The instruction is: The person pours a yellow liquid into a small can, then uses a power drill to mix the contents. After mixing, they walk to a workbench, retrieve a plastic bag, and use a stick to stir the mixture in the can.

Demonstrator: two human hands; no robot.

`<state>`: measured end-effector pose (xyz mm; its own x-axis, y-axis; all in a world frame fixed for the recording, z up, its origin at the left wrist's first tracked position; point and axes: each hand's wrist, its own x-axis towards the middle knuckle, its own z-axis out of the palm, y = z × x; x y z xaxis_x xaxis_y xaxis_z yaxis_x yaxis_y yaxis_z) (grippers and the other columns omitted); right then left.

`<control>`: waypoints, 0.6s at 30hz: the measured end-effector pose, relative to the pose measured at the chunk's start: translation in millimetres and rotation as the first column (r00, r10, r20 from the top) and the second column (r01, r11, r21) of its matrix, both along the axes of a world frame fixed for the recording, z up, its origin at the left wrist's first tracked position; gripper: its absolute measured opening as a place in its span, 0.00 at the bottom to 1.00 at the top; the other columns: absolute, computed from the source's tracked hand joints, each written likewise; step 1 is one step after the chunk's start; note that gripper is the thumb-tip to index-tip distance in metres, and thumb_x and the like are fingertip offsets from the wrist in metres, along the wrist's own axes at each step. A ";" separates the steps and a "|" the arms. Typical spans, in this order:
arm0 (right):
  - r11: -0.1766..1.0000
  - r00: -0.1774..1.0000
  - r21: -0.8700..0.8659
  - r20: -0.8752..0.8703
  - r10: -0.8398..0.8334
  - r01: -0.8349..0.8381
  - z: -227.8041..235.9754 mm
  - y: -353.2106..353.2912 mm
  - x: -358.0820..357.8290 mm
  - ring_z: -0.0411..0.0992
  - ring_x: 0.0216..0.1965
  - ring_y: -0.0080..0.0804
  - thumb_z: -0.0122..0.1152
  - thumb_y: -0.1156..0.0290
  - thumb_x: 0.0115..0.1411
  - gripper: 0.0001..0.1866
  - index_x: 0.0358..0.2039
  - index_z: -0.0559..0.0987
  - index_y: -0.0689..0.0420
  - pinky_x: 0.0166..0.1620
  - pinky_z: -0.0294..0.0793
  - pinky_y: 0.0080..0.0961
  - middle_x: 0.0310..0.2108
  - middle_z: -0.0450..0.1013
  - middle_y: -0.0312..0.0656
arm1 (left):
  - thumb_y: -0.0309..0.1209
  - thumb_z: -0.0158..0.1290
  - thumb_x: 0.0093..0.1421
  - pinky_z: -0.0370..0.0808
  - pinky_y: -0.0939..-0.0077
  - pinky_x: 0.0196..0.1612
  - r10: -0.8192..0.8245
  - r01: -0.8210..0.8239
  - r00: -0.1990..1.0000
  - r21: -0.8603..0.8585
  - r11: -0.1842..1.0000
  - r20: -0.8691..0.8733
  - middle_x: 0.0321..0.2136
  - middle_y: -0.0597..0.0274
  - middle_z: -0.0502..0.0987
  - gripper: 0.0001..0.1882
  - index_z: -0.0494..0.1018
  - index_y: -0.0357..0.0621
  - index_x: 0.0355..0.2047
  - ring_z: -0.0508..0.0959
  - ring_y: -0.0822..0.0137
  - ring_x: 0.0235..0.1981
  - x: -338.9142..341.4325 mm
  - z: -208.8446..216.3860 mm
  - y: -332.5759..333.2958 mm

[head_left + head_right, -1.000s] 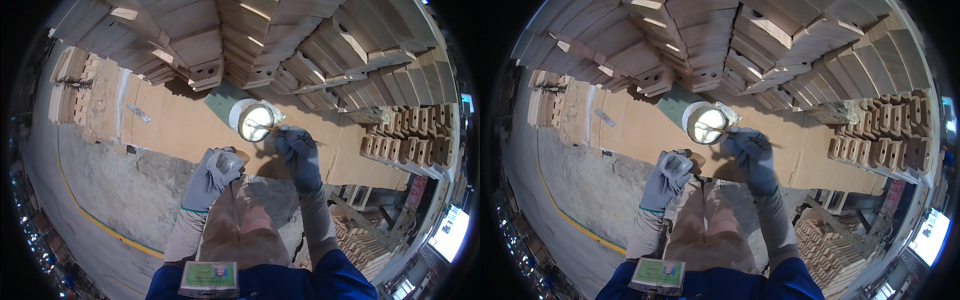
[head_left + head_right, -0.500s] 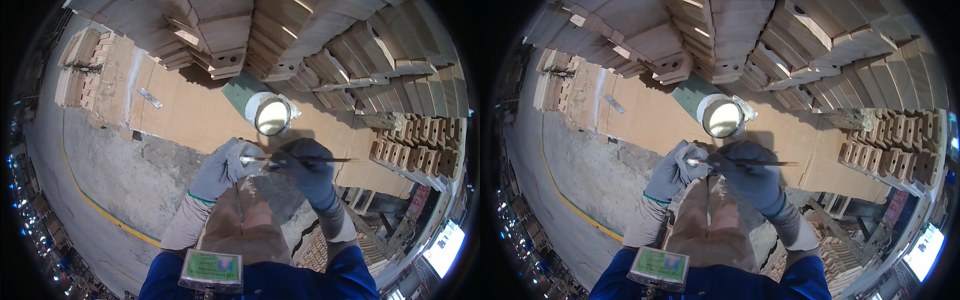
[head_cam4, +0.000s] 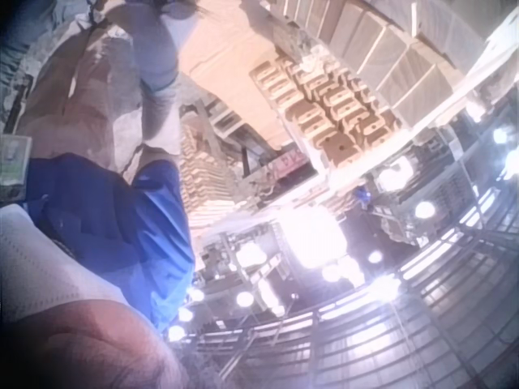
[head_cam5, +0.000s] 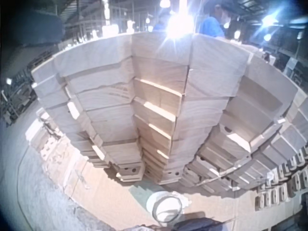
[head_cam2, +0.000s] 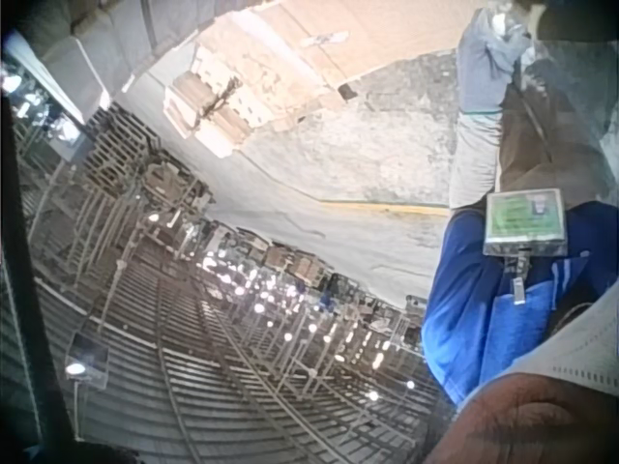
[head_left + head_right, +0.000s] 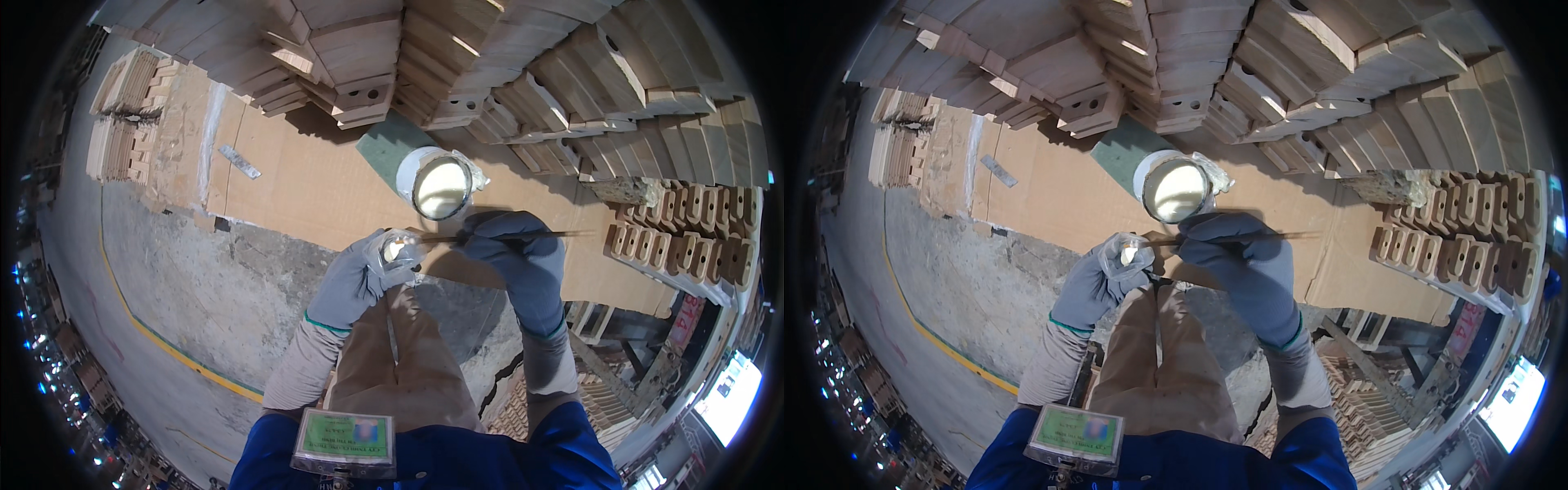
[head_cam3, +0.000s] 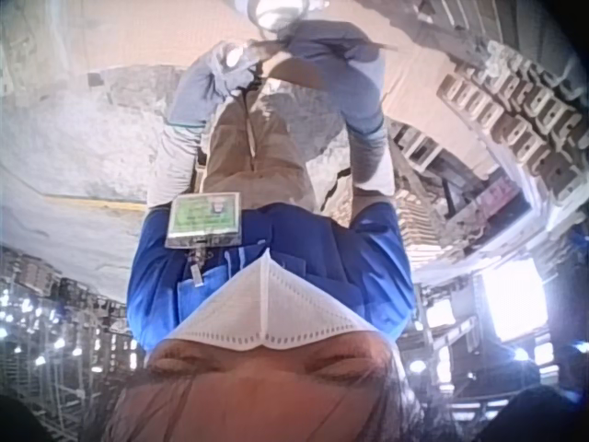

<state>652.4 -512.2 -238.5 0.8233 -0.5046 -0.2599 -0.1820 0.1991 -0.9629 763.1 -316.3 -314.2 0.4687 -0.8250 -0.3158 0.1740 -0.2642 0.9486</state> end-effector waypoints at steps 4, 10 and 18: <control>0.975 0.992 0.187 0.002 -0.124 0.121 0.9 -9.1 -5.8 0.74 0.35 0.30 0.57 0.84 0.50 0.08 0.33 0.74 0.68 0.39 0.75 0.23 0.35 0.73 0.47 | 0.19 0.52 0.56 0.74 0.78 0.44 0.156 -0.158 0.977 -0.002 0.987 -0.148 0.42 0.57 0.73 0.19 0.65 0.33 0.49 0.75 0.69 0.41 -9.1 -24.0 2.6; 0.936 0.933 0.079 0.087 -0.350 0.344 -29.3 -12.9 -7.5 0.73 0.34 0.31 0.51 0.81 0.52 0.07 0.32 0.74 0.68 0.40 0.74 0.22 0.34 0.72 0.47 | 0.22 0.51 0.58 0.75 0.78 0.43 0.162 -0.188 0.931 -0.049 0.981 -0.328 0.39 0.55 0.74 0.17 0.66 0.32 0.47 0.77 0.67 0.39 -6.1 -13.4 -1.8; 0.932 0.929 -0.101 0.171 -0.327 0.347 -62.3 -5.5 -20.2 0.73 0.36 0.28 0.52 0.80 0.56 0.05 0.33 0.73 0.67 0.43 0.72 0.22 0.37 0.72 0.46 | 0.21 0.53 0.56 0.74 0.81 0.42 0.237 -0.271 0.851 -0.005 0.963 -0.468 0.38 0.58 0.75 0.18 0.66 0.31 0.47 0.77 0.71 0.39 -3.7 6.1 -7.3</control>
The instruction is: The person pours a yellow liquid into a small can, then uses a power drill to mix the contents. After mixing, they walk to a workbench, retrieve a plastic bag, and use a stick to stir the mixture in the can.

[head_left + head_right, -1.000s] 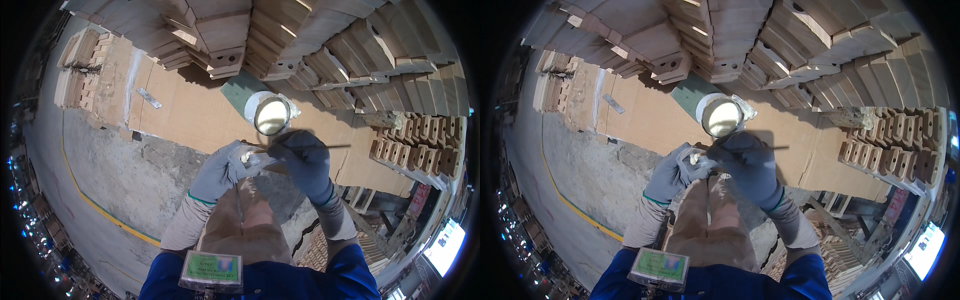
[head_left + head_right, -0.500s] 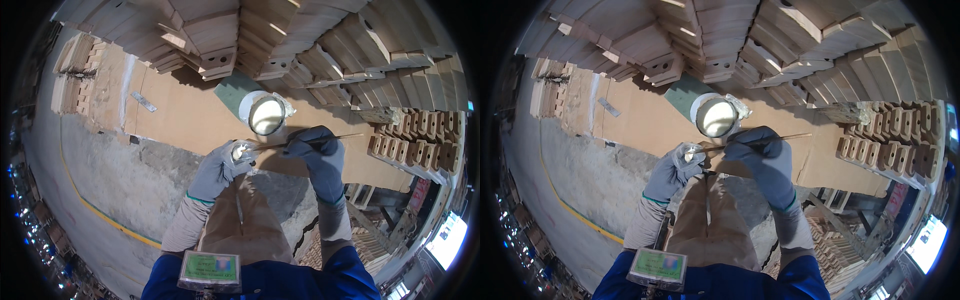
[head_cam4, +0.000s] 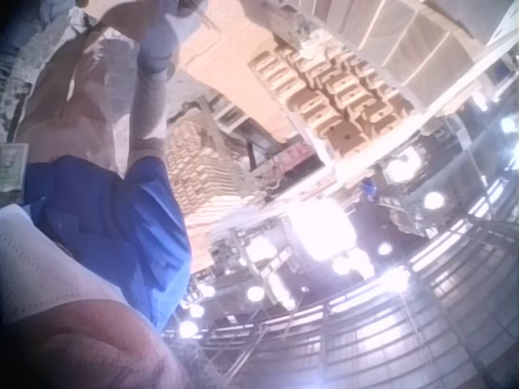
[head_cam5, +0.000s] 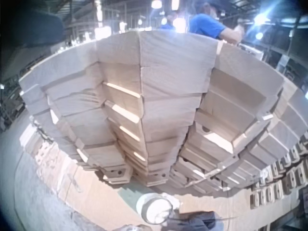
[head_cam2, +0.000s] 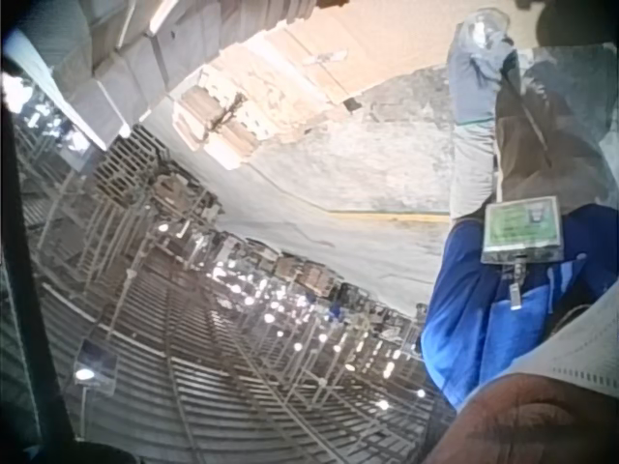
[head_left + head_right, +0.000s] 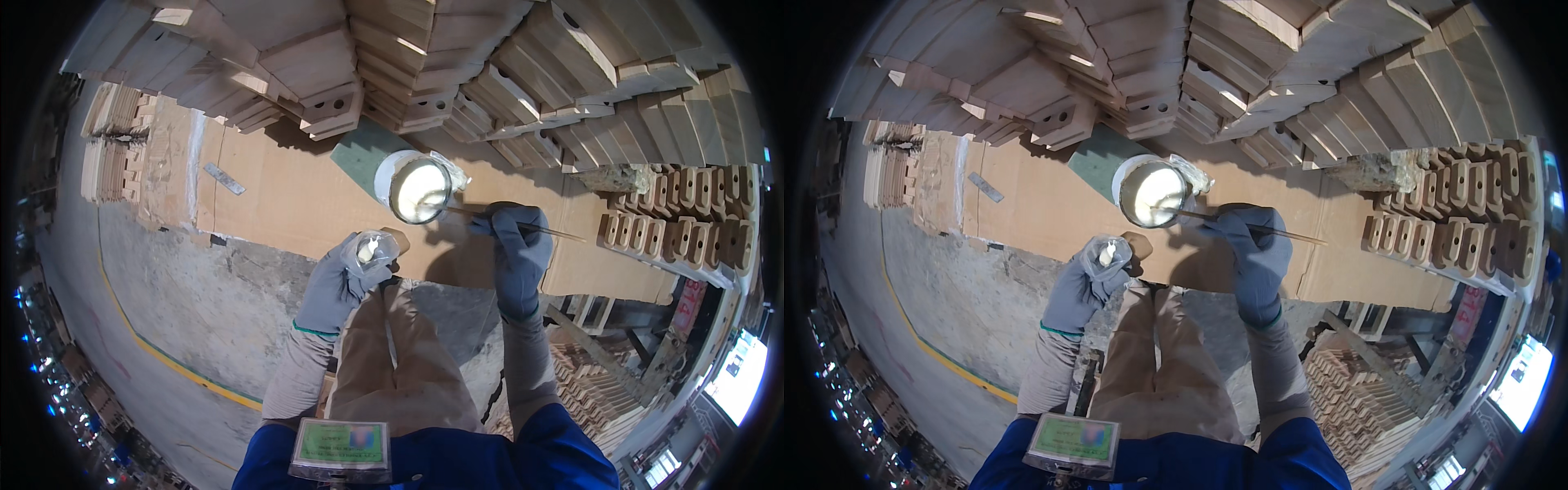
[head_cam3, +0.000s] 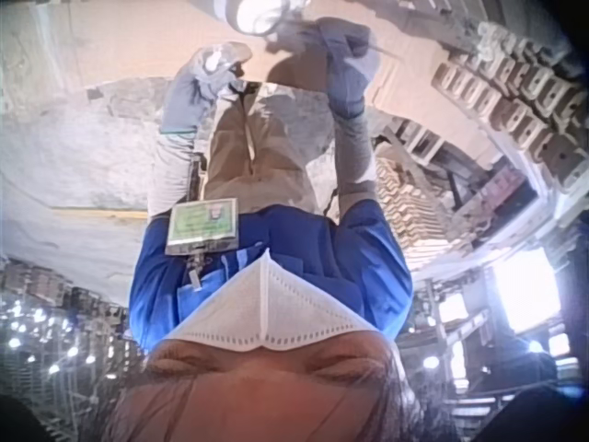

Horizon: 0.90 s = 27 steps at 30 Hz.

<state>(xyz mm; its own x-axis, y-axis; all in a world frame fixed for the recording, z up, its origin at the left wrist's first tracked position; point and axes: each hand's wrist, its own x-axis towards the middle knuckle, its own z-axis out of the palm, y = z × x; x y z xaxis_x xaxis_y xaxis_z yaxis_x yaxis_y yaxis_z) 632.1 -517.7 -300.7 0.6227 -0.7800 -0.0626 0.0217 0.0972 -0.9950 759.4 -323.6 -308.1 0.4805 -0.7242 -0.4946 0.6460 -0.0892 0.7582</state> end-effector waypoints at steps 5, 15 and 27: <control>0.958 0.992 0.285 0.115 -0.050 0.016 -19.2 3.5 0.7 0.73 0.35 0.27 0.51 0.79 0.58 0.03 0.32 0.71 0.65 0.43 0.72 0.22 0.35 0.72 0.44 | 0.19 0.51 0.57 0.75 0.79 0.43 0.049 -0.052 0.996 -0.047 0.998 -0.071 0.40 0.55 0.73 0.19 0.64 0.30 0.49 0.77 0.67 0.39 2.3 4.6 -1.6; 0.893 0.977 0.446 0.162 -0.141 0.055 -13.1 28.8 -0.1 0.73 0.31 0.27 0.50 0.77 0.61 0.06 0.26 0.69 0.61 0.40 0.76 0.24 0.29 0.71 0.41 | 0.19 0.48 0.59 0.76 0.76 0.44 0.073 -0.074 0.997 -0.032 0.997 -0.019 0.43 0.50 0.72 0.19 0.62 0.29 0.51 0.76 0.62 0.41 -0.2 2.6 1.3; 0.809 0.984 0.586 0.113 -0.140 0.048 4.5 2.8 13.4 0.71 0.31 0.26 0.50 0.77 0.59 0.05 0.34 0.72 0.64 0.40 0.72 0.20 0.31 0.72 0.42 | 0.24 0.46 0.61 0.75 0.76 0.44 0.127 -0.135 0.975 -0.029 0.990 -0.184 0.42 0.52 0.73 0.15 0.66 0.31 0.48 0.77 0.63 0.41 1.7 -2.7 1.6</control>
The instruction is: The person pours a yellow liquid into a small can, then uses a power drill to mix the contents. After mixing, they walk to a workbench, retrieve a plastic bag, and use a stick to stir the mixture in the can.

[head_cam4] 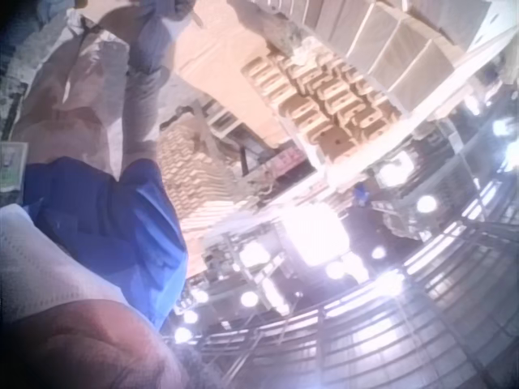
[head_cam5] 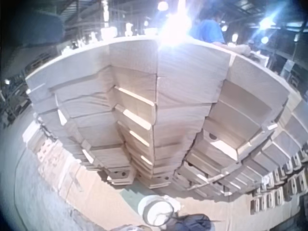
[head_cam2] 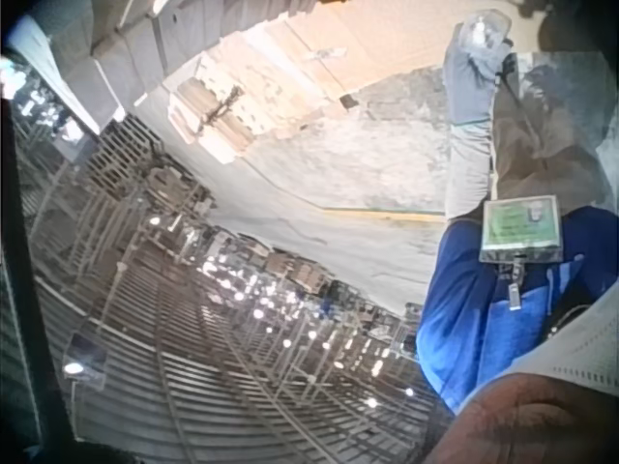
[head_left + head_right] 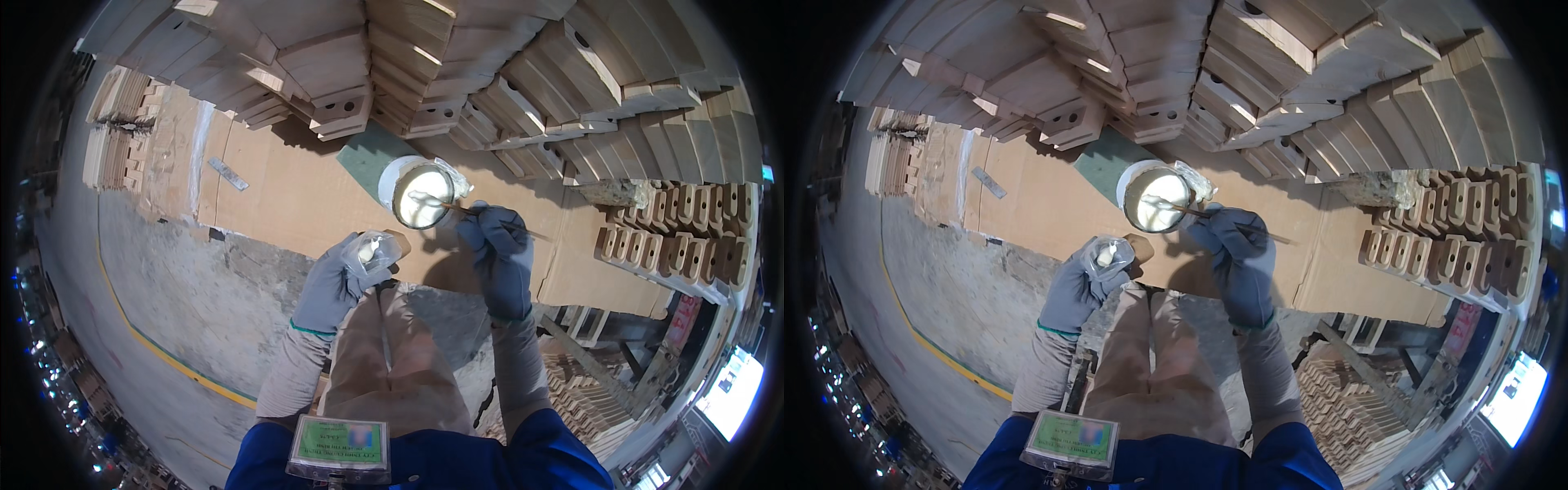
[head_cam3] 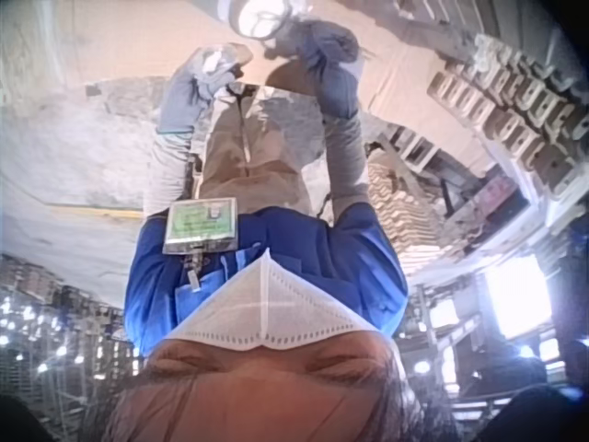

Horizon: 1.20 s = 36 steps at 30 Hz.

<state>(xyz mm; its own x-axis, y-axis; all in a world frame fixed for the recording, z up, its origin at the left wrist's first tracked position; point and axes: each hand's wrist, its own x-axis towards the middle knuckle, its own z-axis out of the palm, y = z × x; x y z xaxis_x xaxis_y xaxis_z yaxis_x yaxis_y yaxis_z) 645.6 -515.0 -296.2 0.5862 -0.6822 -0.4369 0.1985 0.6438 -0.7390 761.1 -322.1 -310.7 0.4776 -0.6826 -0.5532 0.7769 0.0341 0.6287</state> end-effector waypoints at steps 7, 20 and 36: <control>0.958 0.993 -0.269 -0.086 0.082 -0.103 27.4 -8.3 0.9 0.75 0.35 0.34 0.52 0.77 0.58 0.06 0.34 0.70 0.67 0.41 0.78 0.28 0.35 0.71 0.48 | 0.29 0.50 0.59 0.74 0.76 0.42 -0.136 0.118 0.966 0.091 0.989 0.219 0.39 0.54 0.76 0.15 0.70 0.34 0.45 0.77 0.64 0.40 -0.4 -13.8 -2.3; 0.839 0.868 -0.248 -0.258 0.425 -0.485 50.0 1.2 -2.0 0.75 0.37 0.31 0.54 0.86 0.51 0.07 0.32 0.73 0.66 0.44 0.75 0.22 0.34 0.74 0.46 | 0.32 0.33 0.68 0.77 0.65 0.48 -0.009 -0.074 0.939 -0.228 0.971 -0.344 0.43 0.46 0.72 0.19 0.63 0.27 0.48 0.76 0.57 0.44 9.7 -29.5 -8.1; 0.867 0.875 -0.247 -0.347 0.339 -0.434 34.8 -1.0 -7.2 0.74 0.26 0.32 0.55 0.82 0.54 0.03 0.25 0.71 0.65 0.25 0.77 0.27 0.25 0.72 0.46 | 0.35 0.52 0.57 0.70 0.67 0.48 -0.255 0.183 0.282 0.209 0.961 0.925 0.40 0.50 0.75 0.20 0.68 0.37 0.47 0.75 0.51 0.43 16.5 -8.5 0.3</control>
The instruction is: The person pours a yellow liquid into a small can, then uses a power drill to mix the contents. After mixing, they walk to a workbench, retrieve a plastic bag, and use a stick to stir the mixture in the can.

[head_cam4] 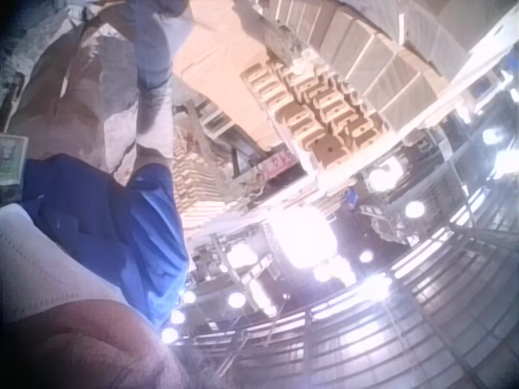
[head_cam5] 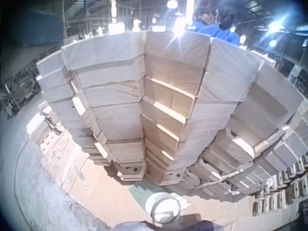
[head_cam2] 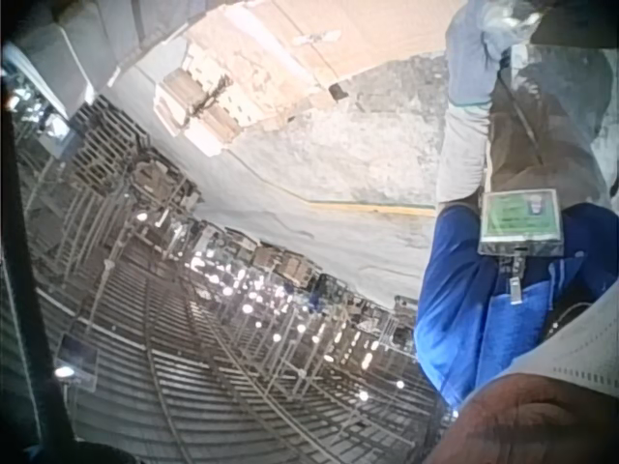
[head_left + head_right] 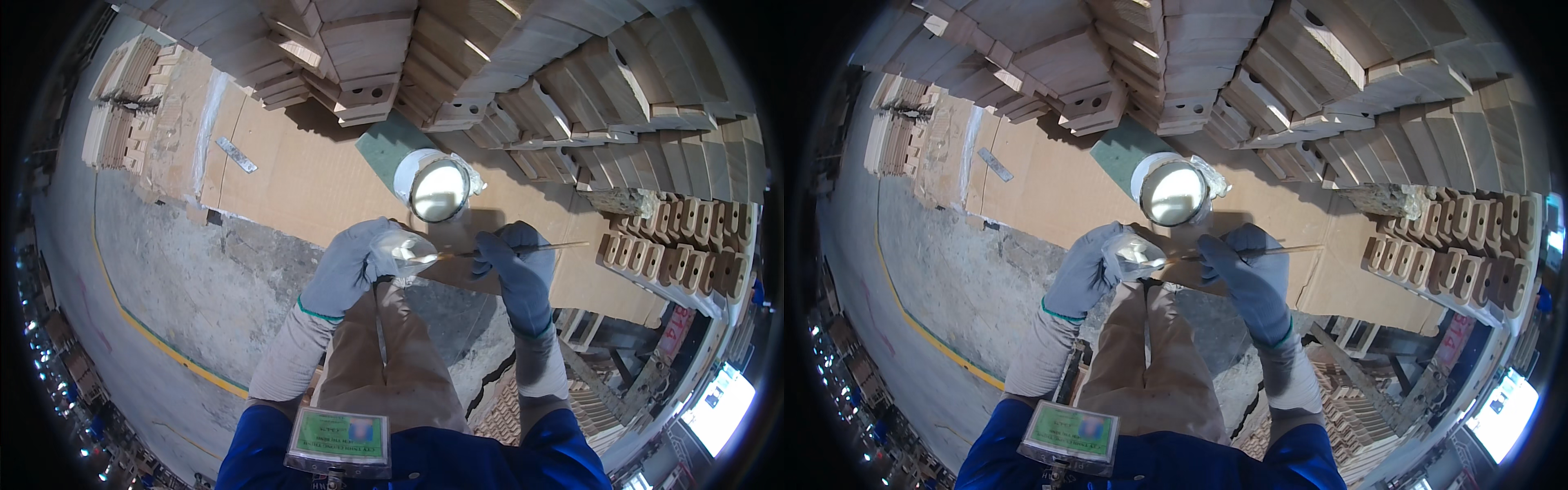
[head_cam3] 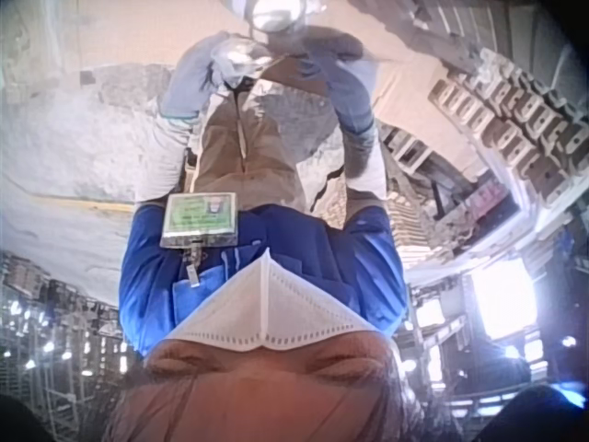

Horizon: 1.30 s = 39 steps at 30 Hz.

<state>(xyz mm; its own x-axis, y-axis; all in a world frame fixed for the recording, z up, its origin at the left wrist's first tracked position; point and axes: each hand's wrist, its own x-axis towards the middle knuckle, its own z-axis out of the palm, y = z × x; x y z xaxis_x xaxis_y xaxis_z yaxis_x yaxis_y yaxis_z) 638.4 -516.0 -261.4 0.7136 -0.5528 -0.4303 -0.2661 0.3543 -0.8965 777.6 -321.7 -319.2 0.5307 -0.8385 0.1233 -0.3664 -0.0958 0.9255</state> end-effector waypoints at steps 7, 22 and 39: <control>0.992 0.982 0.031 0.143 -0.126 0.123 14.1 3.6 7.0 0.73 0.24 0.30 0.58 0.78 0.52 0.04 0.26 0.74 0.66 0.30 0.76 0.22 0.27 0.73 0.44 | 0.33 0.53 0.57 0.70 0.67 0.48 -0.013 0.021 0.990 0.055 0.998 -0.138 0.42 0.49 0.74 0.20 0.67 0.36 0.48 0.75 0.52 0.44 -3.3 -5.6 2.0; 0.952 0.930 0.039 0.202 -0.306 0.305 -47.9 2.3 -9.3 0.75 0.34 0.32 0.52 0.80 0.57 0.07 0.36 0.73 0.68 0.40 0.74 0.22 0.34 0.73 0.46 | 0.33 0.39 0.65 0.76 0.72 0.45 0.127 -0.028 0.587 0.136 0.990 -0.800 0.41 0.48 0.74 0.17 0.65 0.29 0.46 0.77 0.56 0.41 -3.2 -5.4 -2.6; 0.844 0.792 0.359 0.330 -0.513 0.398 -58.2 18.2 -1.9 0.74 0.32 0.29 0.51 0.77 0.60 0.06 0.35 0.72 0.67 0.36 0.72 0.21 0.33 0.73 0.44 | 0.29 0.40 0.65 0.77 0.72 0.46 0.059 -0.148 0.244 0.023 0.989 -0.968 0.45 0.49 0.71 0.16 0.62 0.32 0.50 0.76 0.57 0.44 -2.9 -8.9 0.9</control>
<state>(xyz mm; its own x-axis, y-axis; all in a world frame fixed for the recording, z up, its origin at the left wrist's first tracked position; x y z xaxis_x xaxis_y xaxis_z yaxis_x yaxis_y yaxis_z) 636.5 -497.8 -319.6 0.5448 -0.7671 -0.3386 0.3453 0.5732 -0.7431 774.7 -320.8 -328.1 0.3717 -0.7810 -0.5018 0.8118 0.0112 0.5839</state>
